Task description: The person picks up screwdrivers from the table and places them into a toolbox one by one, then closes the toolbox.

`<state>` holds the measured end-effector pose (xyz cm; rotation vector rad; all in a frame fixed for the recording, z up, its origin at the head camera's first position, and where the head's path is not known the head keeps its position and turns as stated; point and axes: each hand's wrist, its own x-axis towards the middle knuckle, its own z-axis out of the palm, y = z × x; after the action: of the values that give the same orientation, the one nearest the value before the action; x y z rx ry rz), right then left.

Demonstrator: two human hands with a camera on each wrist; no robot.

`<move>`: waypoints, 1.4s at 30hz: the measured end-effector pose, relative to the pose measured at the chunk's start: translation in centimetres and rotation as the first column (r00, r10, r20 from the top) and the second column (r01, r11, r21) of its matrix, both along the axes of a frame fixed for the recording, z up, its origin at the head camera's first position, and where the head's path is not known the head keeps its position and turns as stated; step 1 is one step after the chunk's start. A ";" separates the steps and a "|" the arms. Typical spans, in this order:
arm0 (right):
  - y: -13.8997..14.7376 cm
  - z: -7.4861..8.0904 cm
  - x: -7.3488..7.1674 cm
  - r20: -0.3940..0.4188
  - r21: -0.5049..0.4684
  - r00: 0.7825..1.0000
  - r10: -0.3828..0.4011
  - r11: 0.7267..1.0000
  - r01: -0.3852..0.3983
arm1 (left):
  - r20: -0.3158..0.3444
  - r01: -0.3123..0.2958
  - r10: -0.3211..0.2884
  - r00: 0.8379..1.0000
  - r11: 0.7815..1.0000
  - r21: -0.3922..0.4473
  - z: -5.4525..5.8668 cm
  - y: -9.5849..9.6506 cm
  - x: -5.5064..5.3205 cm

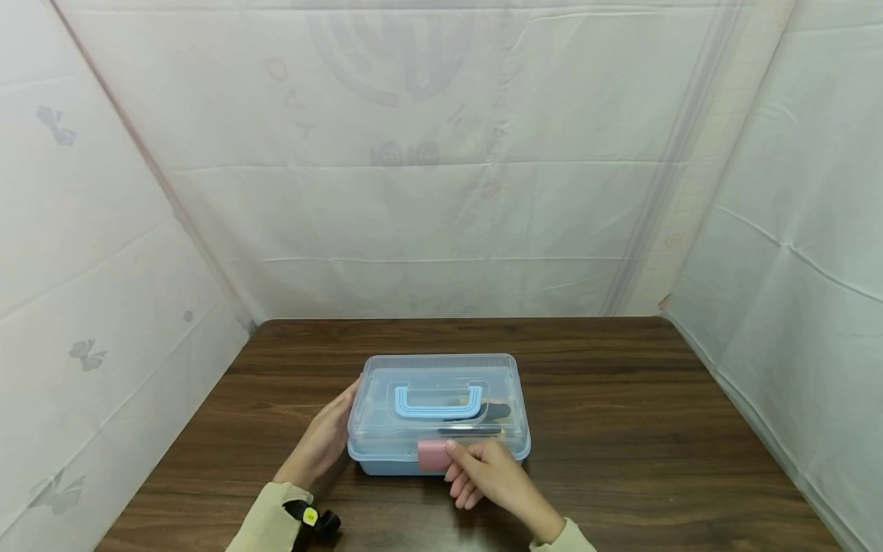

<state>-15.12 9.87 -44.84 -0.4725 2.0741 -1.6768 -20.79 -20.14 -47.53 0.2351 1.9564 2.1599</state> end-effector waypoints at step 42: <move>-0.4 -3.8 0.4 0.067 0.030 0.997 0.032 0.999 -0.034 | 0.018 0.008 -0.009 1.000 1.000 0.014 0.0 -0.2 0.0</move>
<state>-14.74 9.47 -48.60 -0.4335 2.0311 -1.6166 -20.78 -20.31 -47.51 0.2250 1.9282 2.1632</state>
